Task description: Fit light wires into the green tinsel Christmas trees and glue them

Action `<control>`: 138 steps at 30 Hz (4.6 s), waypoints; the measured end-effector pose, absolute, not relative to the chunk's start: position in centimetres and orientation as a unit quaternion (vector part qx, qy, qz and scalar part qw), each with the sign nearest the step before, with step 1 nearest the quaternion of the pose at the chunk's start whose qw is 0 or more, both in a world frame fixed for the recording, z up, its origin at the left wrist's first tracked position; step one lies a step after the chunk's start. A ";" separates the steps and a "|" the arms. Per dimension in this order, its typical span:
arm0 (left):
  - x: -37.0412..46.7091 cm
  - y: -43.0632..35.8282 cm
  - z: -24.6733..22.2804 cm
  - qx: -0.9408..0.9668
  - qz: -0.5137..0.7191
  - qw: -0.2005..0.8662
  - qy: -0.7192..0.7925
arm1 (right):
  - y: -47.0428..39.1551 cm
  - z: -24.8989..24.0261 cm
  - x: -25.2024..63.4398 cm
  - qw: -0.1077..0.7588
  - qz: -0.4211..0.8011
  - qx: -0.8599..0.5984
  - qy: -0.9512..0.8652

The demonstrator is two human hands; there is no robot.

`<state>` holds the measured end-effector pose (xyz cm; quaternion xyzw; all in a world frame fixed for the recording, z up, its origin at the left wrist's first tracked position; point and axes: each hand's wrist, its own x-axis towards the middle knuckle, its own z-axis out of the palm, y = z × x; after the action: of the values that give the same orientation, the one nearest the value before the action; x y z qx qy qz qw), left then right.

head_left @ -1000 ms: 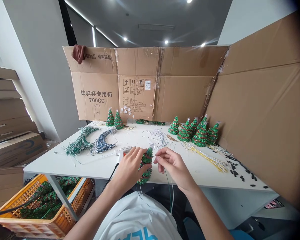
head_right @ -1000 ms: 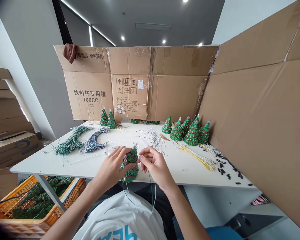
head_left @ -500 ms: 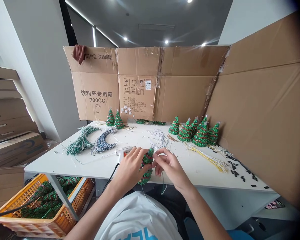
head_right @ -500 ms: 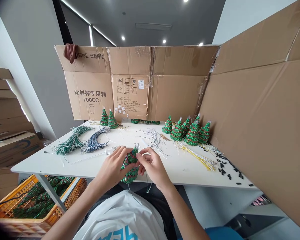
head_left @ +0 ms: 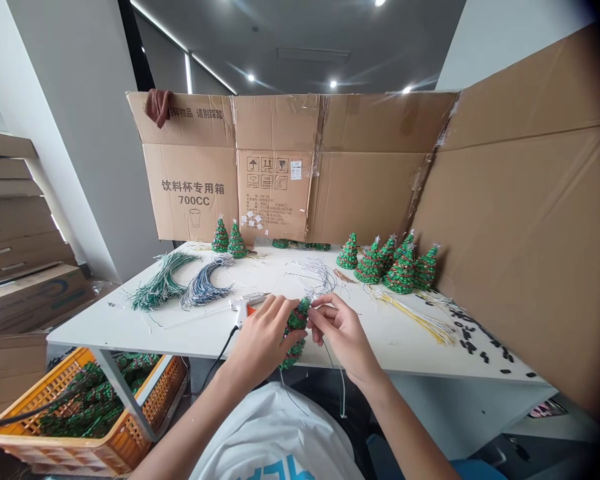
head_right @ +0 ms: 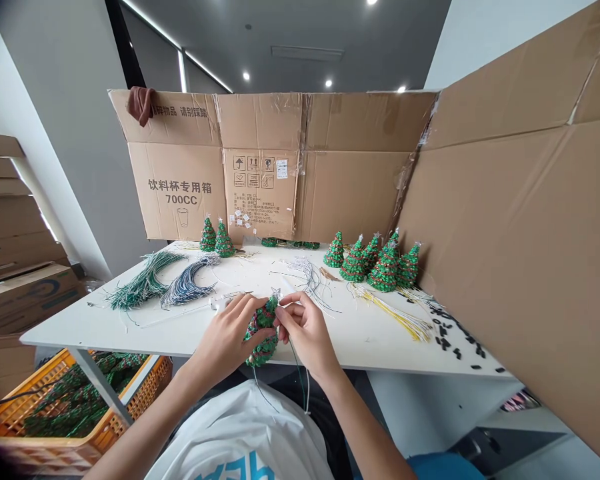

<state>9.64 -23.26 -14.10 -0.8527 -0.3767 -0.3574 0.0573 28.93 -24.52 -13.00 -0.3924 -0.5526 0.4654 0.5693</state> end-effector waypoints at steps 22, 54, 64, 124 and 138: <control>9.6 -23.4 -14.0 -0.852 -0.354 0.068 -0.380 | -25.2 -12.3 29.8 0.574 0.494 -0.378 -0.532; 9.8 -23.4 -14.2 -0.851 -0.356 0.072 -0.379 | -26.5 -12.3 29.4 0.494 0.160 -0.441 -0.732; 10.3 -23.4 -14.3 -0.840 -0.392 0.025 -0.374 | -25.9 -12.6 29.6 0.525 0.143 -0.449 -0.709; 10.1 -24.1 -14.1 -0.799 -0.465 0.032 -0.379 | -27.3 -11.3 29.5 0.553 0.114 -0.393 -0.726; 10.1 -24.2 -14.1 -0.792 -0.483 0.037 -0.371 | -27.6 -10.7 29.9 0.528 0.077 -0.398 -0.746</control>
<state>10.14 -24.23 -14.14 -0.7923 -0.3711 -0.4829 0.0367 29.93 -27.64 -10.68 -0.3979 -0.7464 0.0770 0.5279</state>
